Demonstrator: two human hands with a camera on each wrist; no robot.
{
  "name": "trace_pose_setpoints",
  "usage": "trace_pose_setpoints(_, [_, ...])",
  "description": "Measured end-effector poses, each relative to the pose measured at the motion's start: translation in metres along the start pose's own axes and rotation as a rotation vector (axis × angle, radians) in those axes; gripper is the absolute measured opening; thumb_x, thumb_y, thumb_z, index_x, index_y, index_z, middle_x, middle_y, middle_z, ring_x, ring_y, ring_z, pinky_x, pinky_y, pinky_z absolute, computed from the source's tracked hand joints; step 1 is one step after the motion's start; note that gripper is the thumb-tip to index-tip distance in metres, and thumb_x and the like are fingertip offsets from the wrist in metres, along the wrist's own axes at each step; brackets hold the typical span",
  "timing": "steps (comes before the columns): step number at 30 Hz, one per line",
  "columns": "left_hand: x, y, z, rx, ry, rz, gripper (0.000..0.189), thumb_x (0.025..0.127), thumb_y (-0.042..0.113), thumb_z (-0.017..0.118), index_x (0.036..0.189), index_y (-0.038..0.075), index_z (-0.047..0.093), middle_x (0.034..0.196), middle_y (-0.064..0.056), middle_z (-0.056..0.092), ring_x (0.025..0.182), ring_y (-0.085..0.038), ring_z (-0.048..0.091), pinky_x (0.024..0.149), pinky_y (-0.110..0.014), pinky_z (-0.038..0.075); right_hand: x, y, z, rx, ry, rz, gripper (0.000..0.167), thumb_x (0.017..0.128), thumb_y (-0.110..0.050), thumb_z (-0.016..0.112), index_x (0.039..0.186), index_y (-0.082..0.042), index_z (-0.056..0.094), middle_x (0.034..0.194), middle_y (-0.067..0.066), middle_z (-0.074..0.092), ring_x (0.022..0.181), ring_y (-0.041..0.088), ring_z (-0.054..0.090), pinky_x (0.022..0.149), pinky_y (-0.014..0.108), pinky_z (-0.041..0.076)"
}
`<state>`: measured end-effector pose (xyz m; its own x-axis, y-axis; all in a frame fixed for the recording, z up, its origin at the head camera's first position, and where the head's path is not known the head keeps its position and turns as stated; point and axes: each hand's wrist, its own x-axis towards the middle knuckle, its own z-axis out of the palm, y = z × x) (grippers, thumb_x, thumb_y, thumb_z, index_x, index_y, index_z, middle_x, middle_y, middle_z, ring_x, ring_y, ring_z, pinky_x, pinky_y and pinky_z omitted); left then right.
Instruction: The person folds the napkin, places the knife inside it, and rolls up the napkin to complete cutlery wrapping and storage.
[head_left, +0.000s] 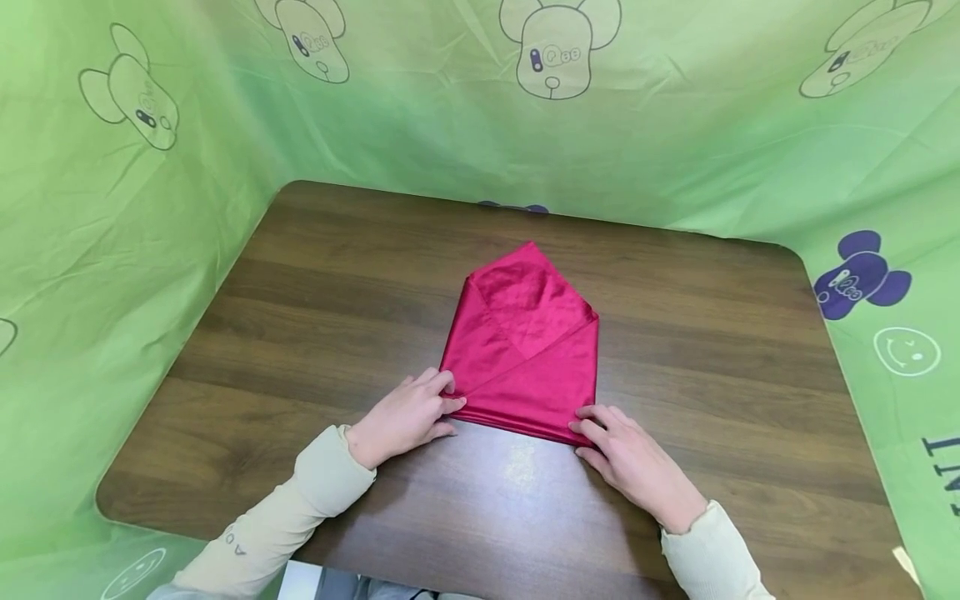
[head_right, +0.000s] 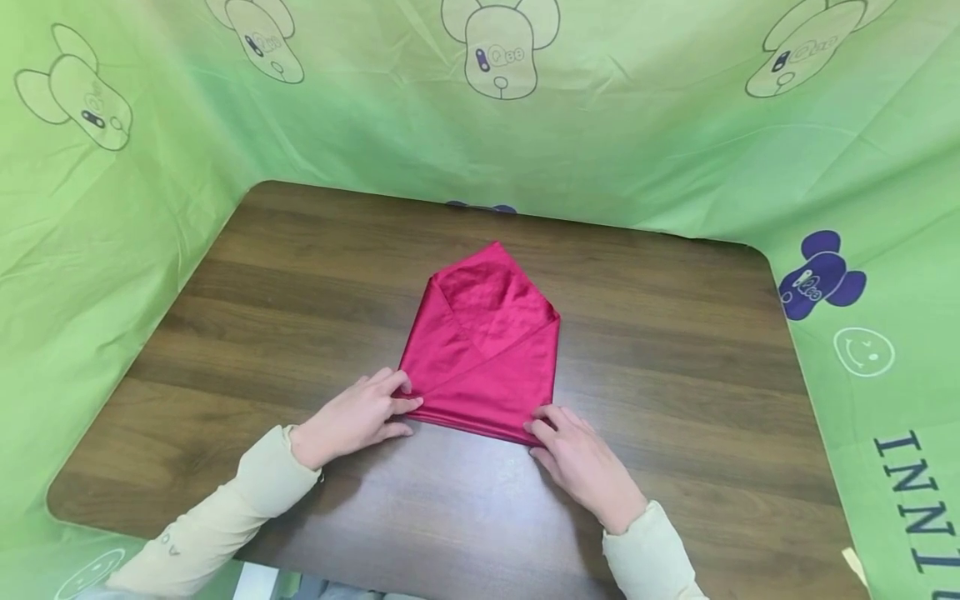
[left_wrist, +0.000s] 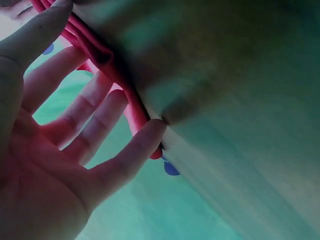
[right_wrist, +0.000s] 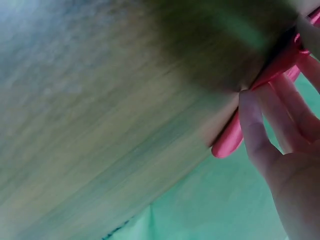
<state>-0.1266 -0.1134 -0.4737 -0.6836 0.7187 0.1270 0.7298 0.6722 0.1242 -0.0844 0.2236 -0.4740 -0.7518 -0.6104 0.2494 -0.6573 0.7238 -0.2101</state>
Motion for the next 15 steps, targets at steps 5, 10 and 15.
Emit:
trace_pose_setpoints(5, [0.003, -0.004, -0.004, -0.046, -0.011, 0.014, 0.042, 0.075, 0.036, 0.081, 0.111, 0.018, 0.074, 0.090, 0.001, 0.055, 0.082, -0.017, 0.048, 0.062, -0.029, 0.044, 0.003, 0.002, 0.001, -0.003, 0.013, -0.021, 0.029, 0.074, -0.015, 0.082, 0.100, -0.011, 0.069, 0.104, 0.003, 0.060, 0.089, 0.016, 0.054, 0.080, 0.032, 0.049])
trace_pose_setpoints(10, [0.011, -0.009, -0.005, -0.065, -0.007, 0.068, 0.029, 0.075, 0.029, 0.082, 0.101, 0.016, 0.078, 0.079, 0.000, 0.051, 0.075, -0.017, 0.046, 0.071, -0.024, 0.045, 0.007, 0.003, 0.002, -0.026, 0.024, -0.049, 0.024, 0.074, -0.013, 0.081, 0.093, -0.013, 0.067, 0.097, 0.000, 0.057, 0.084, 0.014, 0.052, 0.075, 0.030, 0.049])
trace_pose_setpoints(15, [0.016, -0.010, -0.006, 0.043, -0.012, 0.146, 0.003, 0.079, 0.018, 0.076, 0.082, 0.017, 0.076, 0.074, 0.000, 0.050, 0.072, -0.019, 0.046, 0.070, -0.025, 0.044, 0.010, 0.001, 0.003, -0.054, 0.043, -0.074, 0.023, 0.071, -0.006, 0.080, 0.086, -0.011, 0.064, 0.090, 0.001, 0.056, 0.079, 0.016, 0.052, 0.071, 0.031, 0.049])
